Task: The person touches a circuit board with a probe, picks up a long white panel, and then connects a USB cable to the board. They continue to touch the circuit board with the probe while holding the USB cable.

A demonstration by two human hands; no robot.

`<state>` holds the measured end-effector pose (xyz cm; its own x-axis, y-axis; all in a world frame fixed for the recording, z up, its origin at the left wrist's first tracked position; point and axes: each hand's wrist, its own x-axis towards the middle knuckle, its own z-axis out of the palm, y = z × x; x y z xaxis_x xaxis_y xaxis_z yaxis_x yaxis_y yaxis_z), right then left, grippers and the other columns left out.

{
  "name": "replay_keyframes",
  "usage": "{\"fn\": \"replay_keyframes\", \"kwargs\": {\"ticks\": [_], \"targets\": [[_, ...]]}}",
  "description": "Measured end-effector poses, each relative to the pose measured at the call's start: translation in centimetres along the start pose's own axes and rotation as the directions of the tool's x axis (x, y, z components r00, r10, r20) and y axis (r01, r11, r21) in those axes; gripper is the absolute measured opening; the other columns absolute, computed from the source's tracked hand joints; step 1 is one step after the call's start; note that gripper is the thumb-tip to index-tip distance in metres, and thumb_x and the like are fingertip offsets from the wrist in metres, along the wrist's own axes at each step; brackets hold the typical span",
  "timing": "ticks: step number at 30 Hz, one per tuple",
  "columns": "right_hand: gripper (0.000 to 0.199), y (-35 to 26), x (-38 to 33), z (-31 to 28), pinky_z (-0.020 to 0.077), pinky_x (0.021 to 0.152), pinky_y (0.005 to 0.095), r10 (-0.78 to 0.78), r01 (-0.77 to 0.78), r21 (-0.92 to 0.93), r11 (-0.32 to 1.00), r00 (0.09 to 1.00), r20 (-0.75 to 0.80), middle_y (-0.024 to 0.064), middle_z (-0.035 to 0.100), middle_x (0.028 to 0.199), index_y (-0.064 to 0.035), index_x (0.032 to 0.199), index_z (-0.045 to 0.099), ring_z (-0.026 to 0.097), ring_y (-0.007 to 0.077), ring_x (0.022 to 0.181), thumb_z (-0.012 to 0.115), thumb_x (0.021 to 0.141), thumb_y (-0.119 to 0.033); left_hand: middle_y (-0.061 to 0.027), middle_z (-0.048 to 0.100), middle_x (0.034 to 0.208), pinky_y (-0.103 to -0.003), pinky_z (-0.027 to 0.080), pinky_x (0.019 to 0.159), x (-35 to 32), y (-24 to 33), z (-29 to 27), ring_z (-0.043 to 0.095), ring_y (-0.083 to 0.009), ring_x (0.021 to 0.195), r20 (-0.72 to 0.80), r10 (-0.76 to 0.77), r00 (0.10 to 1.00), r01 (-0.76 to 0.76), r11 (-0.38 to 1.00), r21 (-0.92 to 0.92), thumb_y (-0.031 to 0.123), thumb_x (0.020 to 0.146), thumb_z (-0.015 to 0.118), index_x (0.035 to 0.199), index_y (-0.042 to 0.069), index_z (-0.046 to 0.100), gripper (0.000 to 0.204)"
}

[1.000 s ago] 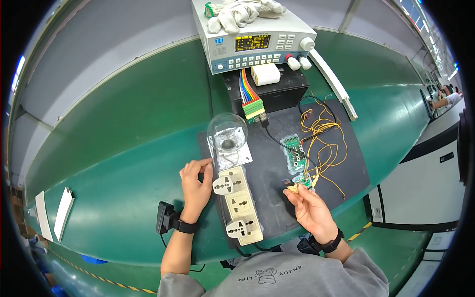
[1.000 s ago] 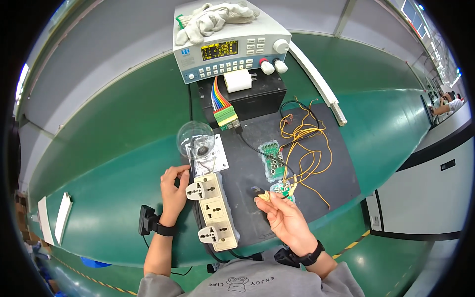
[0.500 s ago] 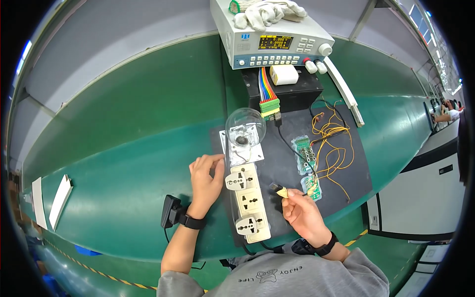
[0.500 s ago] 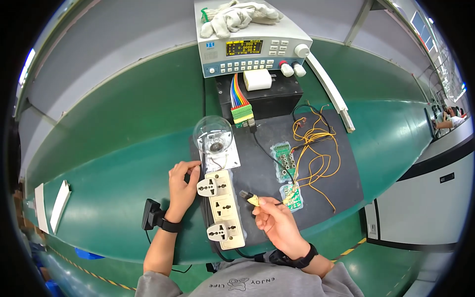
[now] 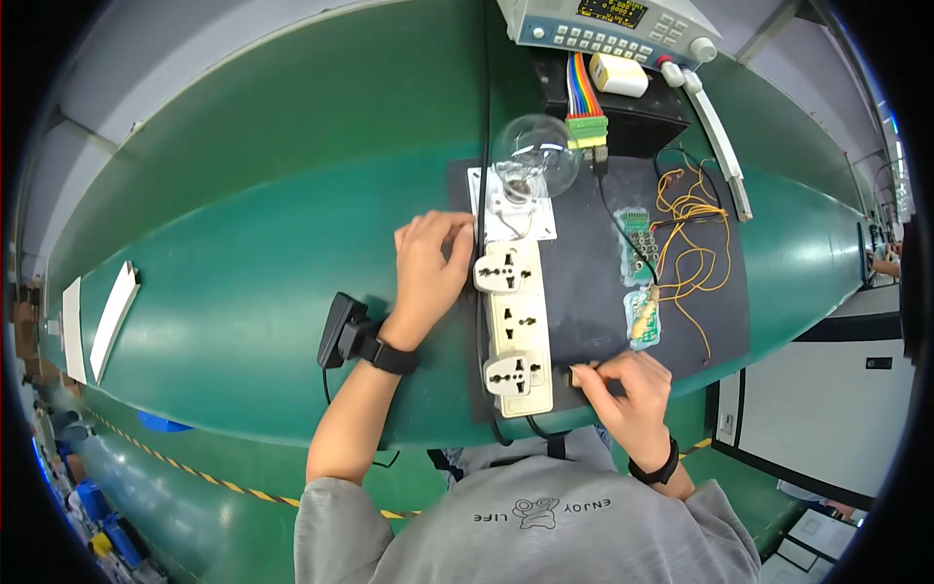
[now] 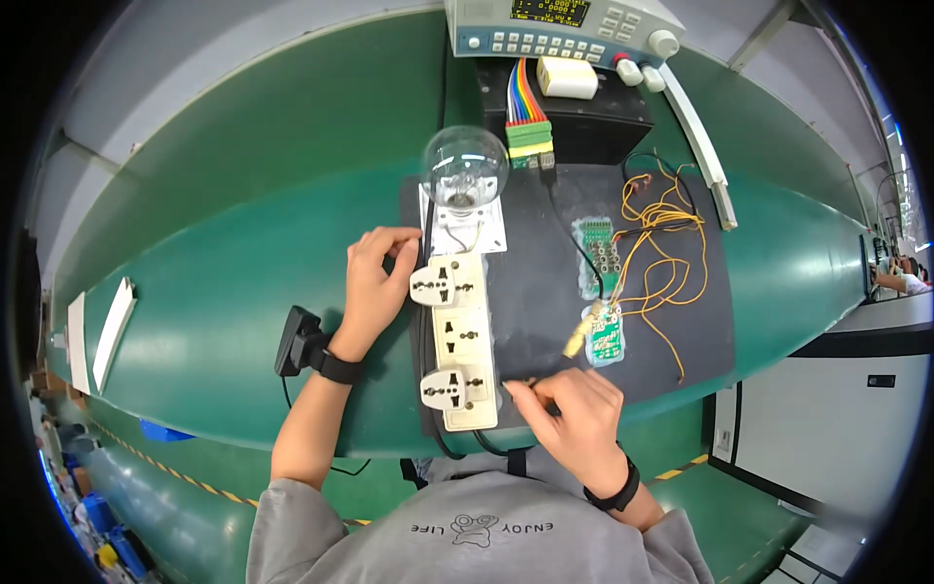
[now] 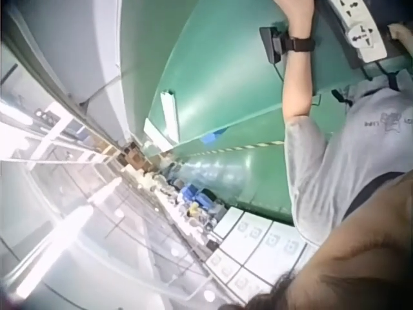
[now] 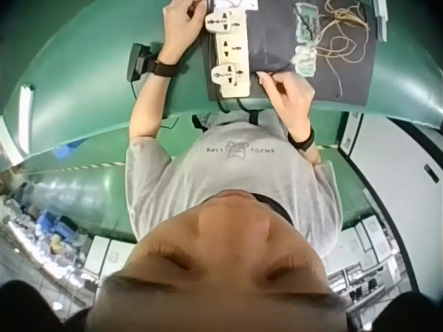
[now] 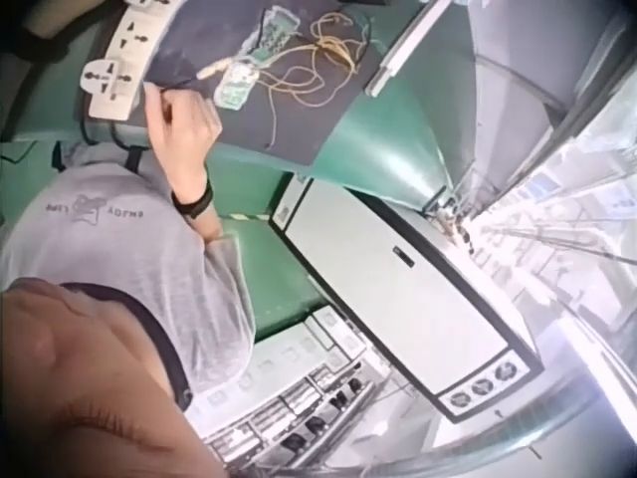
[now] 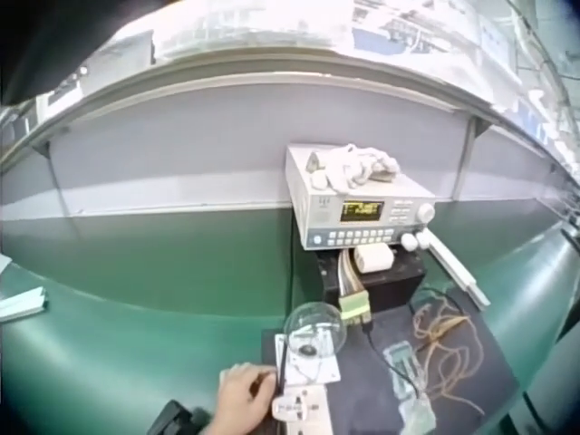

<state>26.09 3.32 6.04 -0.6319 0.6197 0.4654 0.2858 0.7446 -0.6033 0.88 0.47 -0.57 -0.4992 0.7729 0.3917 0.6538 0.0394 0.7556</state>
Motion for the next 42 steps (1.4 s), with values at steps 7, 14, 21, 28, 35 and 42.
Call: {"fn": "replay_keyframes", "kwargs": {"ticks": [7,14,21,28,35,42], "targets": [[0.024,-0.3,-1.1,1.0,0.0369,0.040,0.0270,0.276,-0.273,-0.035,0.961,0.956,0.098,0.0027,0.056,0.052,-0.0039,0.066,0.054,0.051,0.0144,0.041,0.077,0.072,-0.011,-0.0030,0.057,0.074,-0.034,0.034,0.081,-0.1,0.1,0.3,0.053,-0.0193,0.074,0.001,-0.005,1.000,0.005,1.000,-0.020,0.013,0.084,0.058,0.089,0.006,0.065,0.011],[0.015,-0.9,-0.8,0.8,0.0361,0.041,0.0207,0.252,-0.264,-0.001,0.965,0.921,0.297,0.0034,0.057,0.055,0.0020,0.079,0.061,0.049,0.0049,0.043,0.072,0.077,-0.007,-0.0032,0.057,0.074,-0.034,0.034,0.081,-0.5,0.0,0.1,0.052,-0.0198,0.074,-0.011,-0.009,1.000,0.009,1.000,-0.009,0.014,0.084,0.058,0.088,0.006,0.065,0.011],[0.012,-1.4,-0.9,1.1,0.0380,0.042,0.0258,0.232,-0.254,0.028,0.967,0.919,0.318,0.0060,0.058,0.059,0.0017,0.079,0.060,0.049,0.0112,0.043,0.068,0.081,-0.007,-0.0026,0.057,0.074,-0.033,0.034,0.081,-0.3,0.2,0.1,0.052,-0.0180,0.073,-0.012,-0.007,1.000,0.007,1.000,0.003,0.014,0.084,0.058,0.089,0.006,0.066,0.011],[0.015,-1.0,-0.7,0.9,0.0416,0.045,0.0290,0.211,-0.218,-0.006,0.976,0.935,0.285,0.0088,0.059,0.061,0.0008,0.084,0.059,0.055,0.0167,0.046,0.067,0.083,-0.012,-0.0022,0.058,0.074,-0.032,0.035,0.080,-0.3,0.2,0.1,0.053,-0.0164,0.072,-0.004,0.015,1.000,-0.015,1.000,0.016,0.013,0.084,0.059,0.090,0.006,0.066,0.011],[0.021,0.0,-0.2,-0.1,0.0395,0.046,0.0282,0.454,-0.438,-0.146,0.887,0.885,0.106,0.0080,0.056,0.056,0.0002,0.094,0.055,0.055,0.0168,0.046,0.067,0.084,-0.014,-0.0091,0.061,0.071,-0.034,0.042,0.064,0.3,0.1,0.3,0.055,-0.0219,0.065,-0.060,0.070,0.996,-0.071,0.997,-0.011,0.009,0.081,0.061,0.085,0.003,0.067,0.009],[0.017,0.1,-1.8,0.4,0.0420,0.049,0.0262,0.443,-0.439,0.168,0.883,0.897,0.016,0.0069,0.060,0.064,0.0029,0.081,0.051,0.054,0.0114,0.053,0.064,0.086,-0.006,-0.0109,0.062,0.071,-0.038,0.043,0.062,0.1,-0.5,0.4,0.057,-0.0279,0.065,-0.154,0.117,0.981,-0.124,0.992,-0.034,0.008,0.078,0.061,0.081,0.004,0.066,0.007]]}}
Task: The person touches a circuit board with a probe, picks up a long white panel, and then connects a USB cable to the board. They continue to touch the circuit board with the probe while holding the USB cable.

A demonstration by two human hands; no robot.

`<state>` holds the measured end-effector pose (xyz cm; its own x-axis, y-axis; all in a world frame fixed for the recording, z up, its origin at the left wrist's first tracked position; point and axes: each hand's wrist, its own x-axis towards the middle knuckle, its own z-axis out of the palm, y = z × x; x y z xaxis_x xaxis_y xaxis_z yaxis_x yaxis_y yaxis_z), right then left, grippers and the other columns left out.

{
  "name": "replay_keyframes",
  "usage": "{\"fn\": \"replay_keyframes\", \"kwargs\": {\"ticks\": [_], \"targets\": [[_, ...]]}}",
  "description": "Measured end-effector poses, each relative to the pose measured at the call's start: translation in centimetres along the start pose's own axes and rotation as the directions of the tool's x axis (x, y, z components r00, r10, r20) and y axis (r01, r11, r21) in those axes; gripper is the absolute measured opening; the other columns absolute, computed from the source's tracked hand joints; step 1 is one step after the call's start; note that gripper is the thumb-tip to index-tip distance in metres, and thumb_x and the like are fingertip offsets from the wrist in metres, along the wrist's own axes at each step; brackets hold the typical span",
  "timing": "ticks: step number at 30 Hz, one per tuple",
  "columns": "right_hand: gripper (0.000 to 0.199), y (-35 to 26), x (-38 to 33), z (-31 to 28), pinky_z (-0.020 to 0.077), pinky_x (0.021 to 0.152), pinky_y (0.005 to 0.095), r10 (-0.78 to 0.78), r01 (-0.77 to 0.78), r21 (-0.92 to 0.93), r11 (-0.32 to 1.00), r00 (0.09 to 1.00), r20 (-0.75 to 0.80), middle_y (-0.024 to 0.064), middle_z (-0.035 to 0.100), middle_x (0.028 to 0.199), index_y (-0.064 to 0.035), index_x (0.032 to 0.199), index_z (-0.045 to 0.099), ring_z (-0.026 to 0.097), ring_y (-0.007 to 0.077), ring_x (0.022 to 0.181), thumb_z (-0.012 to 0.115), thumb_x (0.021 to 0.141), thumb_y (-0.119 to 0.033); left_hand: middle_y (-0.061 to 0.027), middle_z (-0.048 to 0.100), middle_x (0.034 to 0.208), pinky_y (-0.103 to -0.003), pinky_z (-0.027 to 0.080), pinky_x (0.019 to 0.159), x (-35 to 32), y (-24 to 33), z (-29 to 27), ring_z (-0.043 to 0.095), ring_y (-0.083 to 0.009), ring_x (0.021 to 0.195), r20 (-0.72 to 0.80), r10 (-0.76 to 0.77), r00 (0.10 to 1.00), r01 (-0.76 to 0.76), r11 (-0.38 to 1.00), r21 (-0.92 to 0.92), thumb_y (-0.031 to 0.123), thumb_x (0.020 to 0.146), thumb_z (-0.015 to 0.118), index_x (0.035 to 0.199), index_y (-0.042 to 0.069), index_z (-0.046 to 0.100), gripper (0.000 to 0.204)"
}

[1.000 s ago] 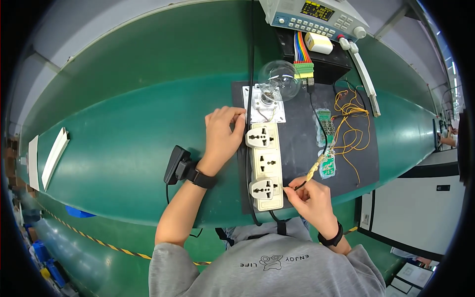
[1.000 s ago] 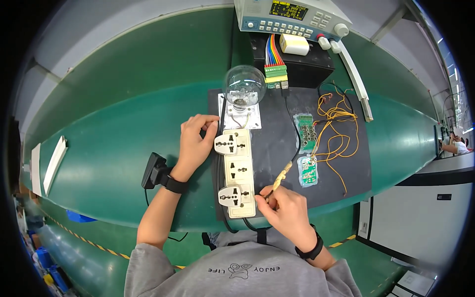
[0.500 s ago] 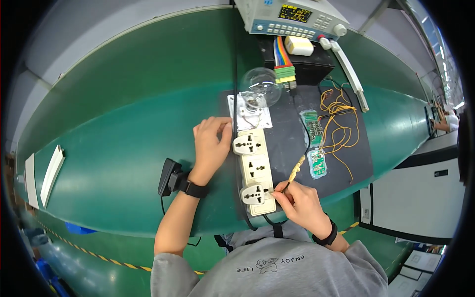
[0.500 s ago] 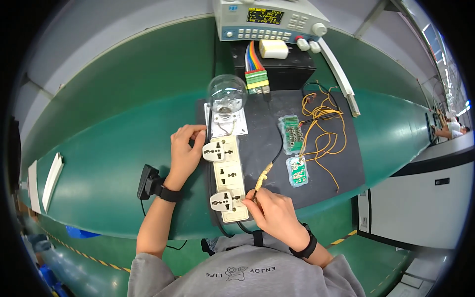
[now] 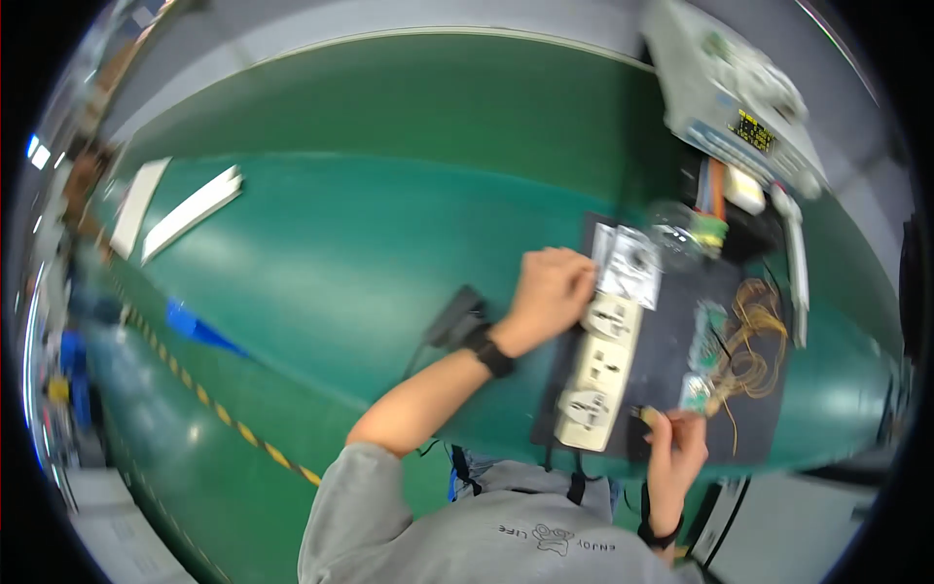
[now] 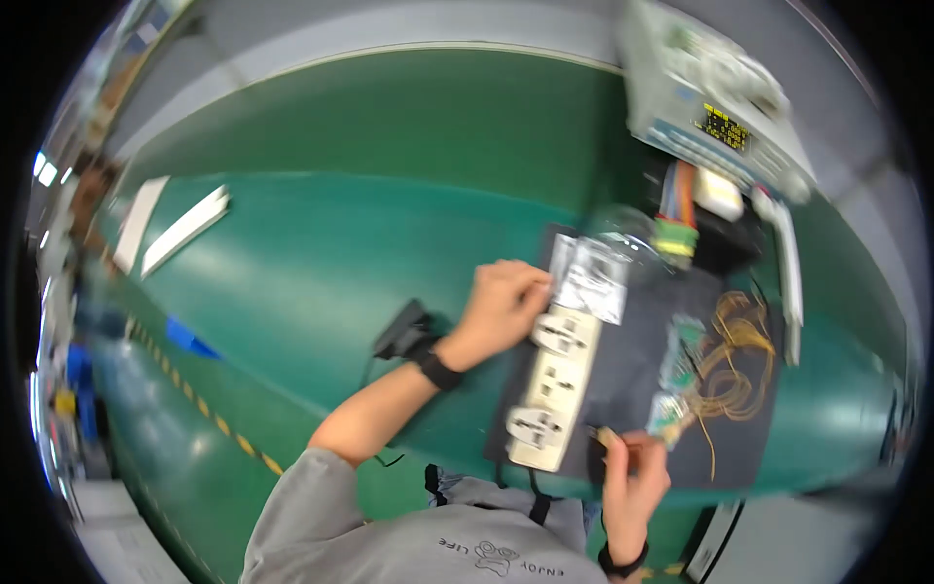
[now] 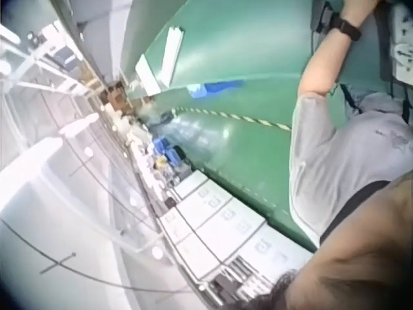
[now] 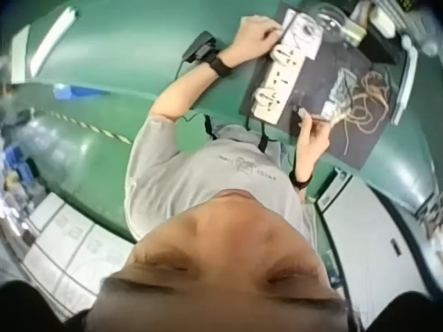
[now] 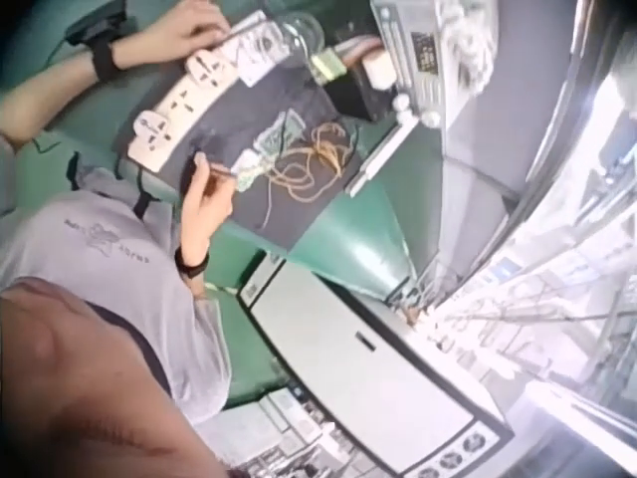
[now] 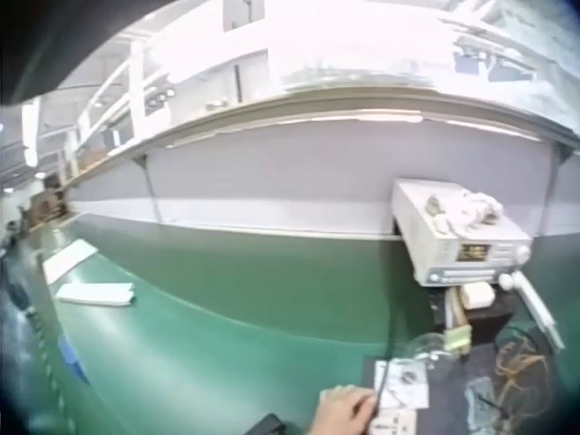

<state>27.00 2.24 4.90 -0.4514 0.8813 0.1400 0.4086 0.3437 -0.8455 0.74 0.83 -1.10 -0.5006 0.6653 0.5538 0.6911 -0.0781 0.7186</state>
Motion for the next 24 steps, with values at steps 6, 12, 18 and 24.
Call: {"fn": "replay_keyframes", "kwargs": {"ticks": [6,12,18,24], "targets": [[0.027,1.0,-0.4,-0.7,0.0371,0.044,0.0240,-0.005,0.073,-0.278,0.958,0.971,0.238,0.0051,0.053,0.050,0.0020,0.067,0.051,0.049,0.0096,0.044,0.063,0.087,-0.011,-0.0050,0.056,0.078,-0.035,0.034,0.080,-0.7,0.9,0.6,0.053,-0.0223,0.083,0.072,-0.090,0.993,0.086,0.995,0.047,0.015,0.084,0.056,0.085,0.009,0.062,0.008],[0.034,-0.2,0.1,-0.3,0.0371,0.045,0.0364,-0.082,0.146,-0.398,0.906,0.981,0.173,0.0157,0.049,0.050,0.0001,0.061,0.052,0.049,0.0307,0.043,0.068,0.082,-0.022,-0.0088,0.057,0.065,-0.038,0.042,0.059,-0.5,0.1,0.3,0.055,-0.0281,0.062,-0.082,0.067,0.994,-0.064,0.997,0.031,0.010,0.080,0.060,0.080,0.004,0.065,0.008],[0.040,-0.5,0.9,-0.6,0.0359,0.043,0.0369,0.012,0.025,-0.391,0.920,0.996,0.091,0.0155,0.049,0.048,0.0006,0.059,0.053,0.048,0.0325,0.042,0.065,0.085,-0.028,-0.0006,0.055,0.073,-0.032,0.034,0.077,-0.6,0.6,-0.4,0.052,-0.0166,0.072,0.111,-0.107,0.988,0.099,0.992,0.078,0.015,0.086,0.058,0.089,0.009,0.065,0.010],[0.040,0.7,0.6,-1.1,0.0363,0.043,0.0384,0.032,0.042,-0.484,0.874,0.989,0.143,0.0141,0.052,0.049,-0.0013,0.058,0.055,0.051,0.0329,0.043,0.064,0.085,-0.030,-0.0014,0.056,0.074,-0.032,0.034,0.079,-0.3,1.1,0.0,0.052,-0.0157,0.073,0.140,-0.121,0.983,0.111,0.991,0.071,0.014,0.086,0.059,0.091,0.008,0.066,0.011]]}}
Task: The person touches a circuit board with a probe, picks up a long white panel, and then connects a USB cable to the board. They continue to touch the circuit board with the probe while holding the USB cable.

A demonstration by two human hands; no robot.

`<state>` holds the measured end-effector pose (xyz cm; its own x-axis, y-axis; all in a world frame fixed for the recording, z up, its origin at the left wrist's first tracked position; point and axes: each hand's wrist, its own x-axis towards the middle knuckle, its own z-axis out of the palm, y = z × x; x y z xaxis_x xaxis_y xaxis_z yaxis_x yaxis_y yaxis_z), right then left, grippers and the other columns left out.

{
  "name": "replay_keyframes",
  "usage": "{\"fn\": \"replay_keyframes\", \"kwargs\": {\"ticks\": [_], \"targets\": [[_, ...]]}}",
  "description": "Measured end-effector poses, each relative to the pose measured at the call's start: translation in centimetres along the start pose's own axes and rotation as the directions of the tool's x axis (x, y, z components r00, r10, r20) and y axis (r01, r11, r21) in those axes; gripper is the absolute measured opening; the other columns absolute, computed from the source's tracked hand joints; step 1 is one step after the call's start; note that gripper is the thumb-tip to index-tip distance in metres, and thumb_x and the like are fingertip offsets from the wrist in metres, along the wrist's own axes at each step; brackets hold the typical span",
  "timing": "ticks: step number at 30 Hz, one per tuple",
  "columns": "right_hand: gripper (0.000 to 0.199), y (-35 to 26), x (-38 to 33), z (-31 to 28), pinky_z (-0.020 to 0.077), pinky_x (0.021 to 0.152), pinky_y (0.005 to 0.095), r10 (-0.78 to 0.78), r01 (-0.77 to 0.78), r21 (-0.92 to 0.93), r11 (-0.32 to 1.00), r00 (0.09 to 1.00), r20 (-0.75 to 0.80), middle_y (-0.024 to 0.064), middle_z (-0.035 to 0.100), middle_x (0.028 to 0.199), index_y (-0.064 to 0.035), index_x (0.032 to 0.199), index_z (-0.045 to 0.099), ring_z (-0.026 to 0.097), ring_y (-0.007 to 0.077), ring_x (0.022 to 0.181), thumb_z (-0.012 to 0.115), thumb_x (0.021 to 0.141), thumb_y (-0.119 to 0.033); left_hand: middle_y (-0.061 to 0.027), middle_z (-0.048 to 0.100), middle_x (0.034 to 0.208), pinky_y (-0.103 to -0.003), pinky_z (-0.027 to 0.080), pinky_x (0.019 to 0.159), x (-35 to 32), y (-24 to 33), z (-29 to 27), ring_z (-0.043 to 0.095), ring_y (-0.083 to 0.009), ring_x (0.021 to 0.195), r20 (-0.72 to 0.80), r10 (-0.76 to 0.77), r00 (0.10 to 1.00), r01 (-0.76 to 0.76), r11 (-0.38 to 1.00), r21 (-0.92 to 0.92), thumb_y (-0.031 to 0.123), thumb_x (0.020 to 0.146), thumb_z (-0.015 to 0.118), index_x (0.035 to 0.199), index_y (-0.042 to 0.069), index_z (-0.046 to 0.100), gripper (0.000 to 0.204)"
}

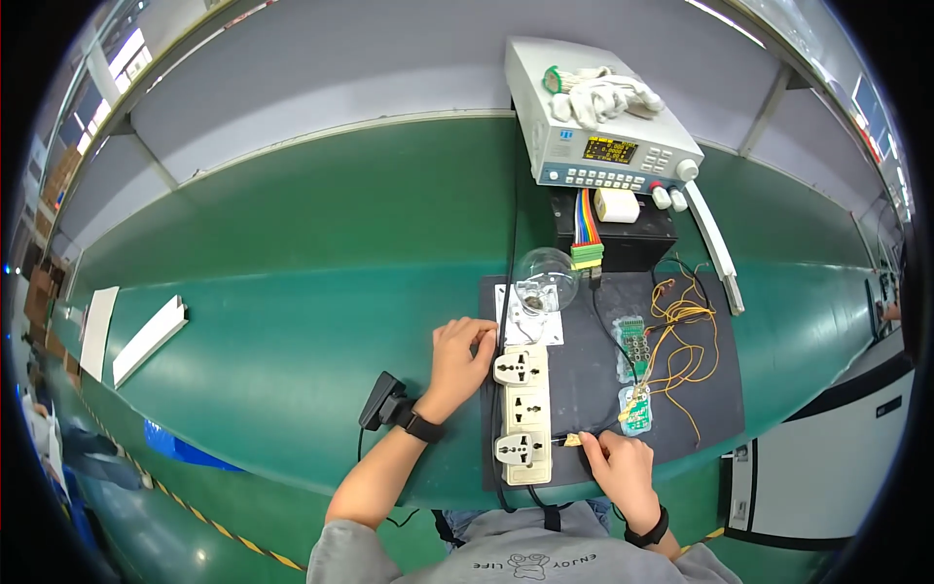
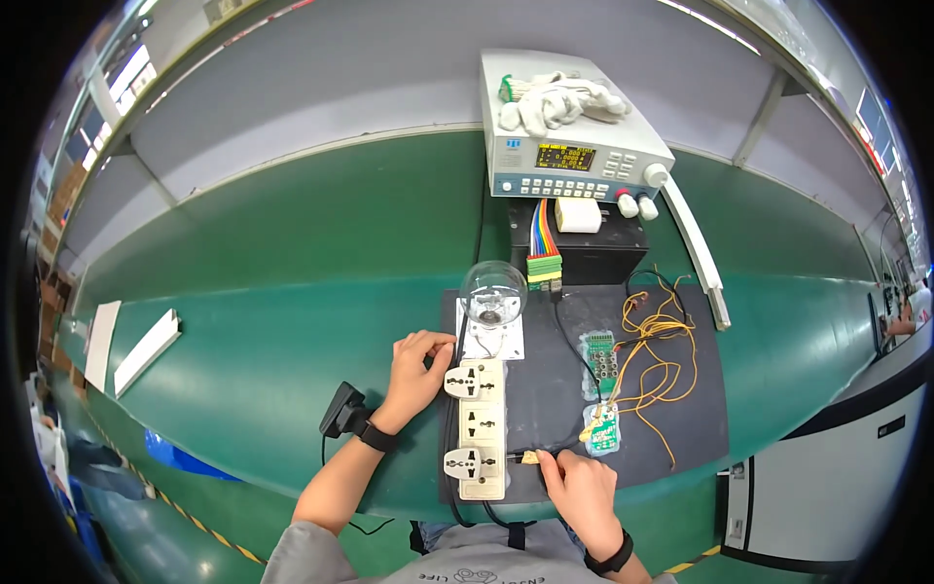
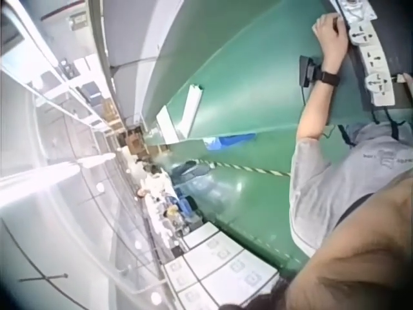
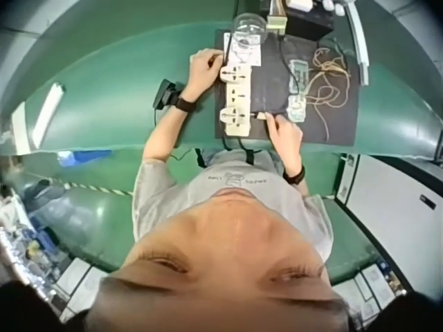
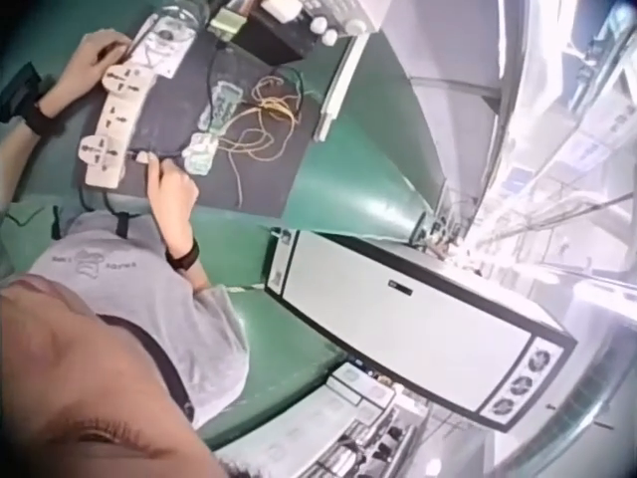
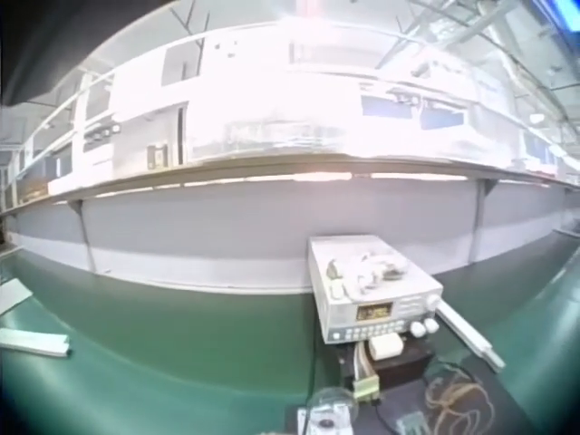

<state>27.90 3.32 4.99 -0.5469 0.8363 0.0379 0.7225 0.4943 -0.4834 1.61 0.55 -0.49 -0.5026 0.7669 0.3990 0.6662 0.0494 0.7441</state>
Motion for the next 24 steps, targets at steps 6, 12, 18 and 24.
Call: {"fn": "replay_keyframes", "kwargs": {"ticks": [6,12,18,24], "targets": [[0.037,-0.07,0.19,0.05,0.0354,0.043,0.0397,-0.036,0.033,0.069,0.997,0.998,0.042,0.0145,0.051,0.049,-0.0023,0.060,0.056,0.051,0.0340,0.045,0.062,0.086,-0.028,-0.0025,0.057,0.074,-0.032,0.034,0.080,-0.16,0.08,-0.46,0.052,-0.0167,0.072,-0.001,-0.018,1.000,0.018,1.000,-0.006,0.012,0.085,0.059,0.091,0.006,0.066,0.010],[0.036,0.15,0.37,-0.07,0.0354,0.044,0.0407,-0.062,0.053,0.099,0.994,0.995,0.084,0.0151,0.051,0.050,-0.0019,0.061,0.056,0.051,0.0342,0.045,0.060,0.087,-0.027,-0.0032,0.058,0.074,-0.032,0.035,0.081,-0.04,0.12,-0.53,0.053,-0.0174,0.073,0.016,-0.026,1.000,0.025,1.000,0.008,0.011,0.085,0.059,0.091,0.006,0.066,0.011],[0.036,0.33,0.29,0.09,0.0363,0.043,0.0385,-0.054,0.045,0.146,0.988,0.997,0.057,0.0132,0.052,0.050,-0.0015,0.062,0.057,0.051,0.0318,0.043,0.062,0.086,-0.027,-0.0032,0.057,0.074,-0.032,0.035,0.082,0.00,0.17,-0.66,0.053,-0.0176,0.073,0.023,-0.031,0.999,0.031,0.999,0.010,0.012,0.085,0.059,0.091,0.006,0.066,0.011],[0.035,0.60,0.58,0.17,0.0381,0.042,0.0342,-0.093,0.074,0.154,0.985,0.989,0.117,0.0076,0.054,0.049,-0.0039,0.062,0.059,0.053,0.0241,0.042,0.069,0.081,-0.031,-0.0032,0.055,0.073,-0.032,0.034,0.081,0.09,0.43,-0.63,0.052,-0.0175,0.073,0.034,-0.034,0.999,0.034,0.999,0.009,0.012,0.085,0.058,0.090,0.006,0.065,0.011]]}}
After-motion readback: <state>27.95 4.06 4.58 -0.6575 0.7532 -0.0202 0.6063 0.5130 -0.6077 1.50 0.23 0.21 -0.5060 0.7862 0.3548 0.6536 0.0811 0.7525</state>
